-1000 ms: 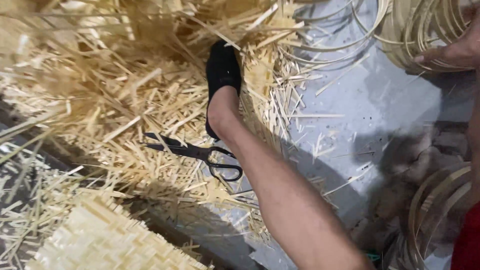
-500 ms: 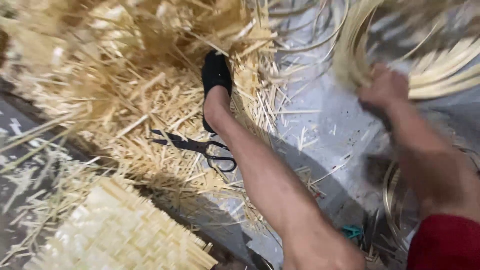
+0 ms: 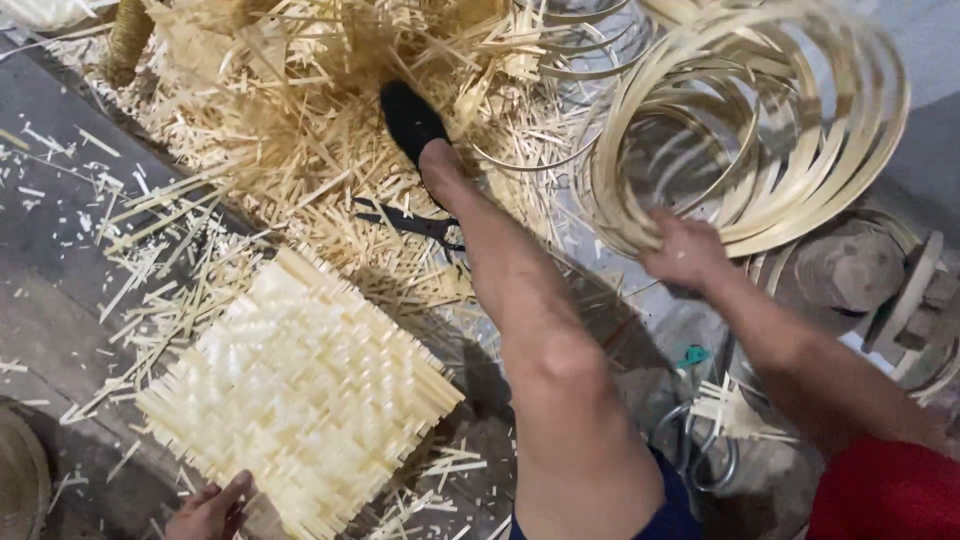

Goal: The person sits on the floor of a bamboo workshop assembling round woven bamboo sieves. They press a square woven bamboo mat into a round wooden mold, trim the overhanging edges with scissors, fit a bent bamboo rim around the mat, and set finished trays onto a stack.

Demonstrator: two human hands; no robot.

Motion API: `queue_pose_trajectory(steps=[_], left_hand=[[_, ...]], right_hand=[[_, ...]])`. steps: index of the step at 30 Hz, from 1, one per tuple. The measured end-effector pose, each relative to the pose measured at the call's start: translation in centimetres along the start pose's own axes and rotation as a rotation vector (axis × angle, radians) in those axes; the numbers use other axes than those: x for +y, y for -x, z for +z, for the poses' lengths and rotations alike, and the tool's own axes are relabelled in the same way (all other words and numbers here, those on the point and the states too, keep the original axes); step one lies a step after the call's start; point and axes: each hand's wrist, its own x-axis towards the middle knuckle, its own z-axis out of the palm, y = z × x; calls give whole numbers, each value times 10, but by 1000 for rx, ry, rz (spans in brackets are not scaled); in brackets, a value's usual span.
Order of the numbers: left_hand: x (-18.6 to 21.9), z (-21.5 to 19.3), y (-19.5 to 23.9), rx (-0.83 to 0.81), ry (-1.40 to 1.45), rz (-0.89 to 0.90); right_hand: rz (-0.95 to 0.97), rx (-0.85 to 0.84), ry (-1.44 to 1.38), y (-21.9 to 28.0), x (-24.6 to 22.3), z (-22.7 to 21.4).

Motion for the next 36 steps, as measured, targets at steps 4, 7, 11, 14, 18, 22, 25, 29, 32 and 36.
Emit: queue_pose_trajectory(steps=[4,7,11,14,18,22,25,29,32,36], left_hand=[[47,16,-1,-42,87,-69],[26,13,-31,-91,62,22],[42,19,-5,-82,84,40],[56,24,13,-27,3,47],[61,23,9,-20,-61,-78],[47,15,0,-8,-28,-91],[60,19,23,-46,20,-83],[62,21,38,-70,66,-53],[60,20,33,-77,63,-34],[72,29,46,-104,21,-11]], right_hand=[[75,-130,49,37,-32,-9],[28,-1,49,41,-42,-32],[-104,211,-105,62,-27,-37],[-236,388,-241,64,0,-29],[-318,654,3,92,-50,-56],[-601,608,-249,62,-90,-19],[-511,476,-369,-14,-153,-6],[-419,447,25,-130,-166,10],[-220,188,21,-159,-167,-10],[-334,418,-291,-174,-137,-57]])
